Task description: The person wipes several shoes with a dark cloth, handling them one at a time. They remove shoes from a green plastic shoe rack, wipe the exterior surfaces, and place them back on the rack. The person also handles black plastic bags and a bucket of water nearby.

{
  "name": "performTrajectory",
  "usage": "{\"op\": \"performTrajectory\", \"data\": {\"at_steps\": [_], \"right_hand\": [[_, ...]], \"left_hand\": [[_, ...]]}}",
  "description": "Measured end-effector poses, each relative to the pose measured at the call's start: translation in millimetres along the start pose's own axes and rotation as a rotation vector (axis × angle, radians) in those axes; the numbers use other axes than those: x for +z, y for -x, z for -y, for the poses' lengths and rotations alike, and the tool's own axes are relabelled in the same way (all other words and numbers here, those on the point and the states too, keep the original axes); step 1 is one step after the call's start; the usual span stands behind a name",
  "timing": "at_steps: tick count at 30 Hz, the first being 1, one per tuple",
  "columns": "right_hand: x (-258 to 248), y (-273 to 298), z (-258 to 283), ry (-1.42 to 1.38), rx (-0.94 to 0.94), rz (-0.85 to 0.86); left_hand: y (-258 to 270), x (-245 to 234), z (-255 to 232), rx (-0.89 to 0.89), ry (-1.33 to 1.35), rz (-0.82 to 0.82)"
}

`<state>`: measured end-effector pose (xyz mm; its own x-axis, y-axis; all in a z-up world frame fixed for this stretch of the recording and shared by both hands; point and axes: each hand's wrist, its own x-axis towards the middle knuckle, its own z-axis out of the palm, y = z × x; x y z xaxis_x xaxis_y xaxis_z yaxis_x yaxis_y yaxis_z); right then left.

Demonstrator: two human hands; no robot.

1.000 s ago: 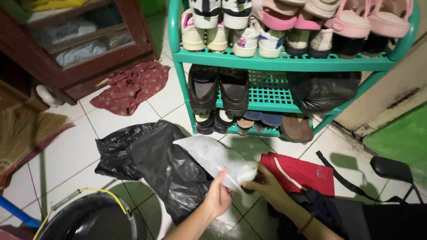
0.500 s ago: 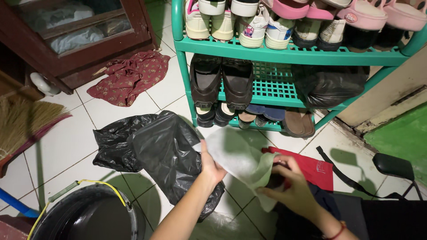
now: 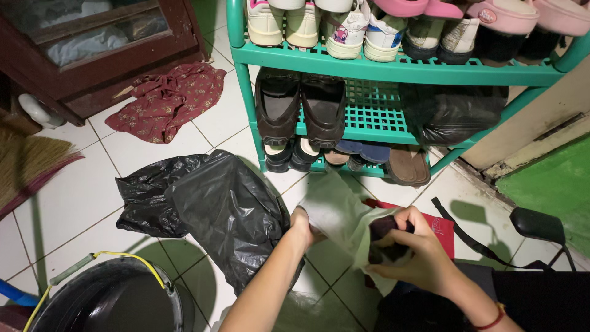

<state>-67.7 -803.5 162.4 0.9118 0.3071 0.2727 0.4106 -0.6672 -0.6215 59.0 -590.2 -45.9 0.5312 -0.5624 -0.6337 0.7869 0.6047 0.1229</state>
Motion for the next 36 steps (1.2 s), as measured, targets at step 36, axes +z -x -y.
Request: {"op": "performTrajectory", "data": {"at_steps": [36], "right_hand": [[-27,11,50,0.082,-0.044,-0.088]], "left_hand": [[88,64,62,0.071,-0.221,0.138]]}}
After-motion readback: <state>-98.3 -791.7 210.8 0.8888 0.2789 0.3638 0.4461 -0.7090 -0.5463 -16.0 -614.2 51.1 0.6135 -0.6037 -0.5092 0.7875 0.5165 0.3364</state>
